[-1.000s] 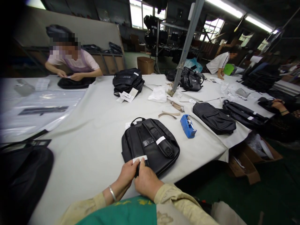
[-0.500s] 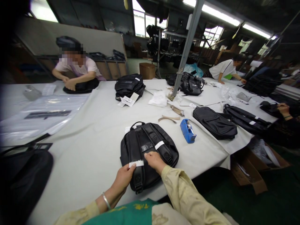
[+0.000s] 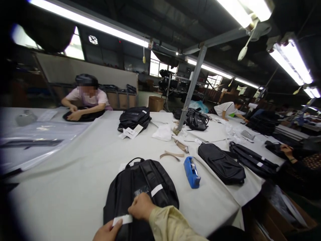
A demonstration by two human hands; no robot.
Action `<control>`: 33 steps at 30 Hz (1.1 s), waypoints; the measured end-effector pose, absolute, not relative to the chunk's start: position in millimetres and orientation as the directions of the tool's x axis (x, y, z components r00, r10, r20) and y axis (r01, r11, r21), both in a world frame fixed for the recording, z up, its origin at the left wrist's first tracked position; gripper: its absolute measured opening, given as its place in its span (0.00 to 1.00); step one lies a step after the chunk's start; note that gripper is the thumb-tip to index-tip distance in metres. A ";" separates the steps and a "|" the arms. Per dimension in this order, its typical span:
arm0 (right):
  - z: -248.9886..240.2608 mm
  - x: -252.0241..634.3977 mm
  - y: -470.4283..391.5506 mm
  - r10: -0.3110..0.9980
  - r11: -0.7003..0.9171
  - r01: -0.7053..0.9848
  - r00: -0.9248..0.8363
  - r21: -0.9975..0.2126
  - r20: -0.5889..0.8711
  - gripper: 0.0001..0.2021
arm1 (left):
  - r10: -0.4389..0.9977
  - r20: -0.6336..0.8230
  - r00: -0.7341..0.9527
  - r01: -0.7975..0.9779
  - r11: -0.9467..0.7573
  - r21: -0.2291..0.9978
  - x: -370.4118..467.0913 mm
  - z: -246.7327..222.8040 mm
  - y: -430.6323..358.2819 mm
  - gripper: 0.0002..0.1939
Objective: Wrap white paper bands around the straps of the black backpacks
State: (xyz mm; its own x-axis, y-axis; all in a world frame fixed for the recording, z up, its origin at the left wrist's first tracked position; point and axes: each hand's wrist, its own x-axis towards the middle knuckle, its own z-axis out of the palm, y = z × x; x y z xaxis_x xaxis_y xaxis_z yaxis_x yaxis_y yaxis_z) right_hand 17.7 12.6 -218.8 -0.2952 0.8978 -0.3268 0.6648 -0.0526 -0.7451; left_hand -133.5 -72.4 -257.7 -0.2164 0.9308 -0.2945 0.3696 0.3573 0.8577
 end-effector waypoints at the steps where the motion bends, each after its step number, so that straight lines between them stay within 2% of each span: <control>1: -213.7 18.6 12.6 0.894 -0.065 0.647 -0.300 -0.760 -0.332 0.04 | 0.930 -0.288 -0.227 0.359 0.355 0.863 -131.2 -254.4 -73.5 0.22; 6: -192.0 28.2 10.6 0.875 -0.025 0.531 -0.399 -0.847 -0.276 0.07 | 0.929 -0.260 -0.264 0.279 0.332 0.901 -117.0 -235.4 -78.5 0.23; 12: -199.6 43.4 -3.5 0.902 -0.184 0.448 -0.276 -0.875 -0.331 0.11 | 0.892 -0.362 -0.269 0.135 0.407 0.903 -107.4 -229.5 -80.3 0.21; 15: -209.4 47.6 -13.6 0.921 -0.211 0.426 -0.214 -0.880 -0.325 0.13 | 0.886 -0.396 -0.242 0.052 0.419 0.906 -105.8 -229.8 -82.2 0.20; 25: -241.7 46.6 -37.3 0.936 -0.291 0.339 -0.090 -0.895 -0.339 0.14 | 0.851 -0.457 -0.259 -0.051 0.460 0.886 -97.3 -227.4 -85.0 0.17; 28: -248.3 45.3 -39.7 0.876 -0.382 0.368 -0.149 -0.848 -0.459 0.15 | 0.839 -0.470 -0.274 -0.076 0.468 0.880 -96.1 -229.1 -86.4 0.16; 30: -250.0 51.3 -36.3 0.821 -0.406 0.456 -0.199 -0.792 -0.535 0.17 | 0.820 -0.496 -0.286 -0.121 0.482 0.868 -97.3 -232.2 -87.6 0.17; 32: -246.9 62.8 -30.7 0.837 -0.336 0.550 -0.198 -0.765 -0.510 0.18 | 0.804 -0.517 -0.293 -0.177 0.486 0.856 -99.6 -235.6 -88.8 0.18; 33: -243.2 69.3 -28.0 0.880 -0.263 0.588 -0.179 -0.765 -0.440 0.18 | 0.800 -0.523 -0.293 -0.195 0.486 0.852 -100.6 -237.0 -89.3 0.19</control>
